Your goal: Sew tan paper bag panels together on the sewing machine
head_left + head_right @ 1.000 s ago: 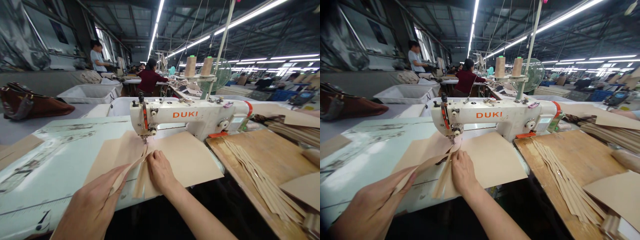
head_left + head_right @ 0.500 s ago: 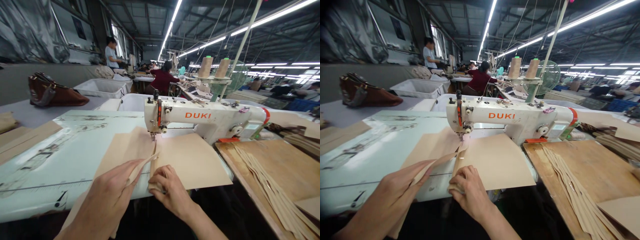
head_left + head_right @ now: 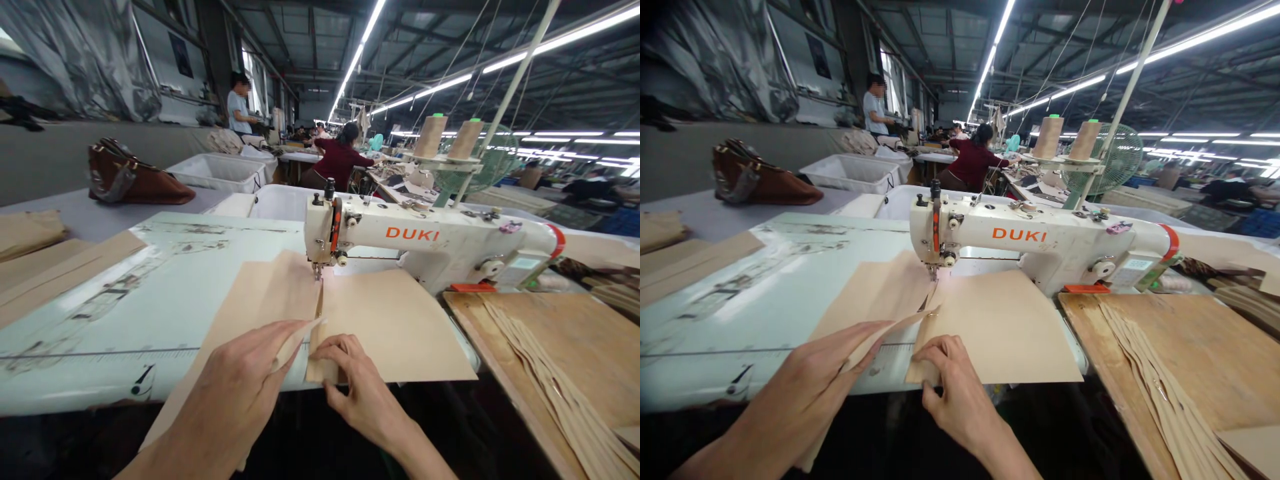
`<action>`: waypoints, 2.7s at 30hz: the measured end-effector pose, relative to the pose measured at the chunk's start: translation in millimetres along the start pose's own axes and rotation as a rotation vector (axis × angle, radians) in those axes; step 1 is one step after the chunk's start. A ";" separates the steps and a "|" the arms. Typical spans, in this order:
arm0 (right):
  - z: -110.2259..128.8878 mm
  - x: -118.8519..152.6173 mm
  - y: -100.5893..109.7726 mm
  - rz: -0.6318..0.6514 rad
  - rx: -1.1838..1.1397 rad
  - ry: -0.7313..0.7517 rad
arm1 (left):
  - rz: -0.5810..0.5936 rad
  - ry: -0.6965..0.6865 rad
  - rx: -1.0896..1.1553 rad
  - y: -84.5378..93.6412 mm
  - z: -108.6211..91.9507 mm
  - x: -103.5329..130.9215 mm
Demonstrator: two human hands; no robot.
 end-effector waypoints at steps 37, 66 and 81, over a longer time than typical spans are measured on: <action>-10.4 32.2 -19.4 -0.317 0.354 0.383 | -0.067 -0.522 -0.614 -79.5 4.1 53.0; -11.0 15.1 -12.2 -0.116 0.517 0.354 | -0.239 -0.541 -0.211 -90.8 25.6 41.7; 2.0 -5.4 0.8 -0.353 0.533 0.574 | 0.247 -0.241 0.125 -35.1 57.6 -11.8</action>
Point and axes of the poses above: each hand's wrist, its own x-axis away from the middle knuckle, its own y-axis out of the back of the hand, z = x × y, the point moved 5 cm from there along -x, towards the middle knuckle, and after that the axes turned 8 degrees about z, right-handed, at the moved point
